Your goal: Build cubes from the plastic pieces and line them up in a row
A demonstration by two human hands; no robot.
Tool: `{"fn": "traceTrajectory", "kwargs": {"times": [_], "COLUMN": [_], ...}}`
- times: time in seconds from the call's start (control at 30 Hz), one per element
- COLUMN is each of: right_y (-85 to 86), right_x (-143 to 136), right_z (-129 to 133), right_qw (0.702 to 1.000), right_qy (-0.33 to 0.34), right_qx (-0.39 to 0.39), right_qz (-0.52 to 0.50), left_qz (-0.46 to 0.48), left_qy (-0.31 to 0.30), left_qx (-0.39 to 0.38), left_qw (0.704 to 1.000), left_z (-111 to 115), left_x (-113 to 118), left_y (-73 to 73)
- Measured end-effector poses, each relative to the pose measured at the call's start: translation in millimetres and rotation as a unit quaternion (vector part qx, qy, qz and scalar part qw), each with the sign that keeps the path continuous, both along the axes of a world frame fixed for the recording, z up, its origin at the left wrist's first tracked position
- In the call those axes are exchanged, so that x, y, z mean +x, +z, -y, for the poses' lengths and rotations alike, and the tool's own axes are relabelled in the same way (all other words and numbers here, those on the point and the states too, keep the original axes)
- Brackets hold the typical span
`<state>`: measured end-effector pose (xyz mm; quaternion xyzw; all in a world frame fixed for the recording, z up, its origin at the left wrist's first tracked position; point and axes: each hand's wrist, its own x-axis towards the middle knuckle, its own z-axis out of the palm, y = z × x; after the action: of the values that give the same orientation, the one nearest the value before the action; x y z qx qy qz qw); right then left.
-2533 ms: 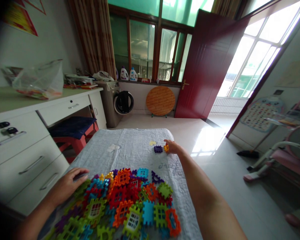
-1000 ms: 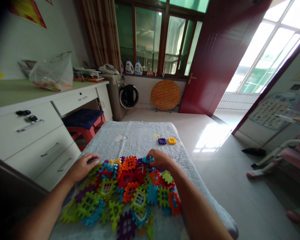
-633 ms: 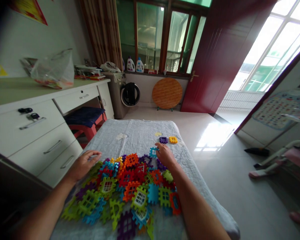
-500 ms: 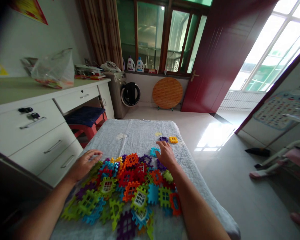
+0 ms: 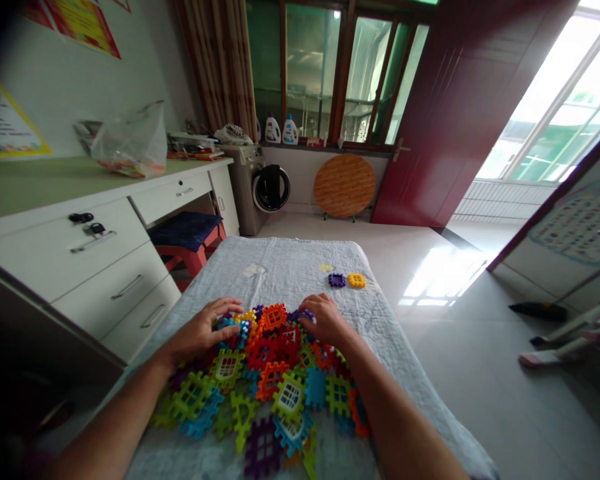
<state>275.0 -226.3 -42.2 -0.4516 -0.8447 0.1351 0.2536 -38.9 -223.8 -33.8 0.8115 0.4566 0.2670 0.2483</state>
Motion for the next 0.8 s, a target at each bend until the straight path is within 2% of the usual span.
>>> {"fn": "traceTrajectory", "kwargs": {"times": [0.17, 0.3, 0.53, 0.67, 0.8], "right_y": [16.3, 15.9, 2.7, 8.1, 14.5], "right_x": [-19.2, -32.0, -18.9, -9.2, -3.7], "right_z": [9.0, 9.3, 3.4, 5.2, 7.8], "right_qw": [0.998, 0.994, 0.997, 0.993, 0.984], "right_qy": [0.059, 0.109, 0.053, 0.034, 0.072], "right_qx": [0.0, -0.012, 0.0, -0.023, -0.097], "right_qz": [-0.026, 0.005, -0.052, -0.113, -0.13], "left_qz": [0.029, 0.032, -0.034, -0.087, -0.125], "left_qy": [-0.014, -0.016, 0.014, -0.021, -0.023], "left_qx": [-0.045, -0.018, 0.131, 0.167, 0.171], "left_qw": [0.998, 0.999, 0.991, 0.982, 0.977], "left_z": [7.3, 8.7, 11.2, 18.4, 22.3], "left_x": [13.4, 18.6, 27.1, 43.0, 58.8], "left_y": [3.3, 2.3, 4.1, 9.2, 11.2]}}
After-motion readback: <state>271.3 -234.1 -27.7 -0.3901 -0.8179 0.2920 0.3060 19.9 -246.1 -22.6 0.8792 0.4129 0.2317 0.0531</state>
